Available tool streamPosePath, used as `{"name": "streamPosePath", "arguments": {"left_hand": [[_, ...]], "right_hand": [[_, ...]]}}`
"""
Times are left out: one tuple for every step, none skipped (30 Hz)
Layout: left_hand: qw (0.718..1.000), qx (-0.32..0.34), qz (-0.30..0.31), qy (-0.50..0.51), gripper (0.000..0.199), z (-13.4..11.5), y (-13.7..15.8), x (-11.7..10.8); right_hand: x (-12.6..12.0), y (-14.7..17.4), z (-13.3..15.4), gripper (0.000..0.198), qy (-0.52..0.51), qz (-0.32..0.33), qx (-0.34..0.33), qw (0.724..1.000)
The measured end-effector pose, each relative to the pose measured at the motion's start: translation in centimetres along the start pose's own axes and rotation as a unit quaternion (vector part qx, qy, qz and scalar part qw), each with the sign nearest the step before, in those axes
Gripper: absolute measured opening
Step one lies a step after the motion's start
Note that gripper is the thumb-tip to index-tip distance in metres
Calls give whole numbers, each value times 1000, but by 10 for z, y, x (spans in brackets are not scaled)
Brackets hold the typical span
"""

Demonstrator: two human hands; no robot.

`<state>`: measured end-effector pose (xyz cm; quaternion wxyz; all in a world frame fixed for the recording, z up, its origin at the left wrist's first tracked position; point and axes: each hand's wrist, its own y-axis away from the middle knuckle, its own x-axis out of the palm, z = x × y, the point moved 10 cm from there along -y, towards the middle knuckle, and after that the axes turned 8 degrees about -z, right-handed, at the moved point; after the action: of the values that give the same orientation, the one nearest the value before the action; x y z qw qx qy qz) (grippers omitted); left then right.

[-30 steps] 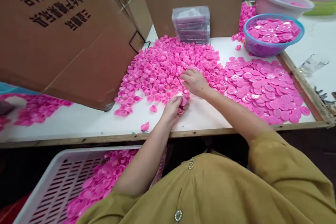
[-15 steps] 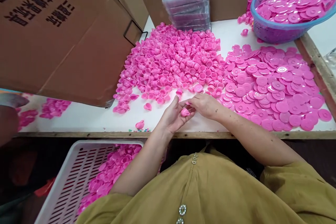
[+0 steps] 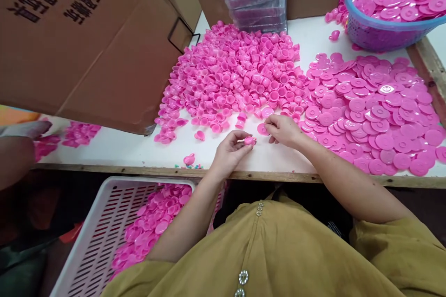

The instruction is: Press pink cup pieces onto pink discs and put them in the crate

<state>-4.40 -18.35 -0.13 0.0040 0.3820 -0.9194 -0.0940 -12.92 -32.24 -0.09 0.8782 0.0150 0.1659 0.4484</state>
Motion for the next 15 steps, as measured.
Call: {"name": "streamPosePath", "arguments": {"left_hand": [[999, 27, 8, -29, 29, -2, -2, 4], [996, 54, 14, -67, 29, -5, -3, 7], [990, 84, 19, -115, 28, -8, -5, 11], [979, 115, 22, -168, 26, -11, -8, 15], [964, 144, 21, -221, 22, -15, -10, 19], [949, 169, 17, -266, 18, -18, -12, 23], [936, 185, 11, -299, 13, -21, -13, 25], [928, 192, 7, -320, 10, -21, -15, 26], [925, 191, 5, -329, 9, -21, -17, 27], [925, 186, 8, -332, 10, -20, -17, 27], [927, 178, 14, -329, 12, -18, -18, 27], [932, 170, 21, -319, 17, -16, -17, 26], [940, 157, 27, -301, 25, -13, -16, 24], [951, 139, 32, -273, 32, -11, -15, 21], [964, 114, 39, -235, 38, -7, -15, 17]], "right_hand": [[-3, 0, 0, 8, 4, -11, -5, 1000], [-6, -1, 0, 8, 14, -23, -16, 1000], [-9, -1, 3, 8, 30, -34, -37, 998], [-12, -1, 7, 8, 54, -48, -70, 995], [-14, 1, 14, 9, 84, -65, -113, 988], [-16, 3, 22, 10, 116, -82, -163, 976], [-17, 6, 30, 11, 143, -98, -213, 962], [-17, 10, 36, 12, 164, -110, -257, 946], [-16, 14, 40, 13, 180, -117, -292, 932], [-13, 17, 43, 15, 190, -116, -320, 921], [-9, 19, 45, 17, 197, -108, -340, 913], [-5, 21, 45, 19, 202, -97, -354, 908], [0, 22, 45, 20, 205, -83, -363, 905], [4, 24, 45, 21, 206, -68, -370, 903], [8, 26, 46, 22, 202, -51, -375, 903]]}}
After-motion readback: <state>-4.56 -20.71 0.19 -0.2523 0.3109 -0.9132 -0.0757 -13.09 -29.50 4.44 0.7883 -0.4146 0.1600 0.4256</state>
